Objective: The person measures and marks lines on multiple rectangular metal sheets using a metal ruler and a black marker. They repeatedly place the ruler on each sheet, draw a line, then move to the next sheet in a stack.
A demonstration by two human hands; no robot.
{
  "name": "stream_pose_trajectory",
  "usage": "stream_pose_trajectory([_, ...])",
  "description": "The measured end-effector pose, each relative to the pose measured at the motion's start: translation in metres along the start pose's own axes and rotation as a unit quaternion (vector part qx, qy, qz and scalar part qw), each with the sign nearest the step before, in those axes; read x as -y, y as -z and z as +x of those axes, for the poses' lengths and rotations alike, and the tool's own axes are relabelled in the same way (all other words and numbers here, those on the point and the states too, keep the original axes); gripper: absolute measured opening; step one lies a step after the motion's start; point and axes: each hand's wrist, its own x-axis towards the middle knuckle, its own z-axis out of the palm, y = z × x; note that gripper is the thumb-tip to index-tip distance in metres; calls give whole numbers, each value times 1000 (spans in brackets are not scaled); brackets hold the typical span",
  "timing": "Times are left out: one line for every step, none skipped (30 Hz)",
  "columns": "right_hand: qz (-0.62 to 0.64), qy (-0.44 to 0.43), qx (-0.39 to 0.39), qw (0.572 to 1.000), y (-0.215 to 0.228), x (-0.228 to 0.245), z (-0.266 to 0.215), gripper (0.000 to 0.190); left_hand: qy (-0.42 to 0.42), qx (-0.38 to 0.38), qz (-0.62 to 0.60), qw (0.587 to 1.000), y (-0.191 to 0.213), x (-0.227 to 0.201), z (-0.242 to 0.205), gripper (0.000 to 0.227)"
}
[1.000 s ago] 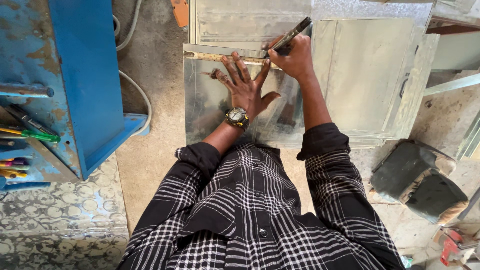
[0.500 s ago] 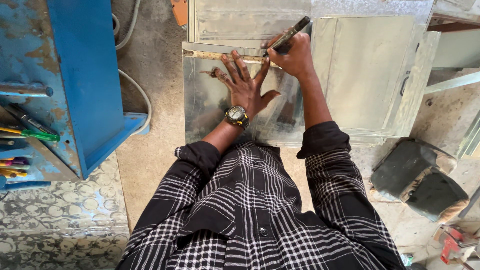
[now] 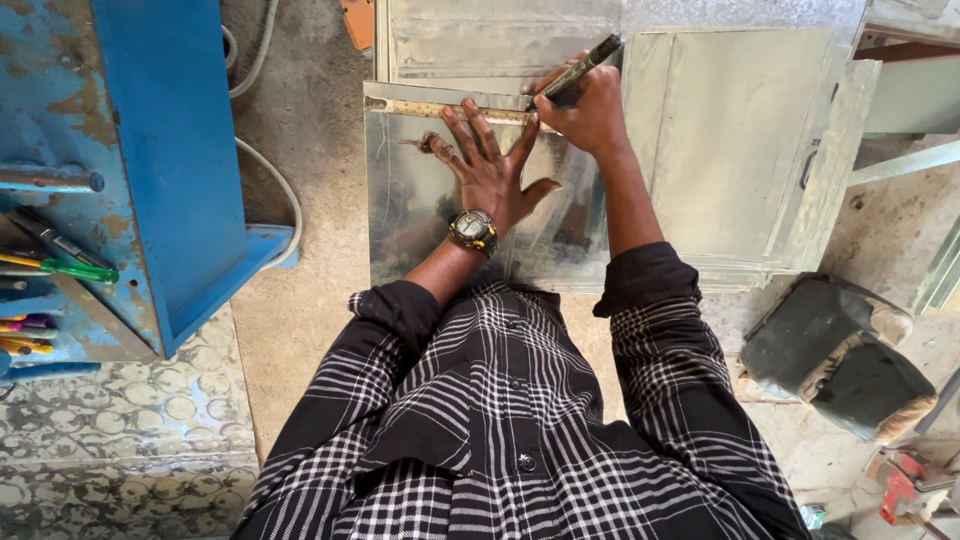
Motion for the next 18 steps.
stream_pose_trajectory([0, -19, -1, 1000, -1, -1, 0, 15, 2, 10, -4, 1000, 0, 0, 0, 124])
stream_pose_trajectory([1, -38, -2, 999, -1, -1, 0, 15, 0, 2, -5, 1000, 1, 0, 0, 124])
stream_pose_trajectory([1, -56, -3, 998, -2, -2, 0, 15, -1, -7, -6, 1000, 1, 0, 0, 125])
stream_pose_trajectory([-30, -20, -16, 999, -1, -3, 1, 14, -3, -15, -7, 1000, 1, 0, 0, 125])
stream_pose_trajectory([-60, 17, -29, 998, -1, -4, 1, 14, -4, -15, -5, 1000, 1, -1, 0, 125])
stream_pose_trajectory([-90, 53, -41, 994, -2, -4, 1, 13, -5, -15, -3, 1000, 1, -1, 0, 125])
stream_pose_trajectory([-83, 47, -37, 995, -2, -5, 1, 13, -5, -15, -1, 1000, 1, 0, -1, 124])
stream_pose_trajectory([-76, 41, -33, 996, -2, -5, 1, 14, -5, -18, -3, 1000, 1, 0, -1, 125])
stream_pose_trajectory([-69, 35, -29, 997, -2, -6, 1, 14, -4, -20, -4, 1000, 0, 0, 0, 125])
stream_pose_trajectory([-64, 29, -24, 997, -2, -6, 0, 14, -4, -23, -6, 1000, 0, -1, -1, 125])
stream_pose_trajectory([-60, 23, -19, 998, -1, -6, -1, 15, -2, -16, -11, 1000, -1, -1, -1, 124])
stream_pose_trajectory([-55, 17, -14, 998, -1, -6, -2, 15, -1, -10, -16, 1000, -2, -1, 0, 124])
stream_pose_trajectory([-51, 21, -15, 998, -1, -6, -2, 15, 0, -4, -20, 1000, -2, -1, 0, 124])
stream_pose_trajectory([-47, 25, -16, 998, -1, -6, -3, 14, 0, -7, -17, 1000, -3, -1, 0, 124])
stream_pose_trajectory([-42, 29, -17, 999, -2, -7, -4, 14, -1, -9, -13, 1000, -3, 0, -1, 124])
stream_pose_trajectory([-47, 38, -17, 998, -2, -7, -4, 14, -2, -11, -10, 1000, -3, 0, -2, 125])
stream_pose_trajectory([-52, 46, -18, 997, -1, -8, -3, 13, -2, -14, -9, 1000, -3, -1, -2, 125])
stream_pose_trajectory([-57, 55, -18, 997, -2, -9, -3, 13, -3, -17, -8, 1000, -4, -1, -2, 125])
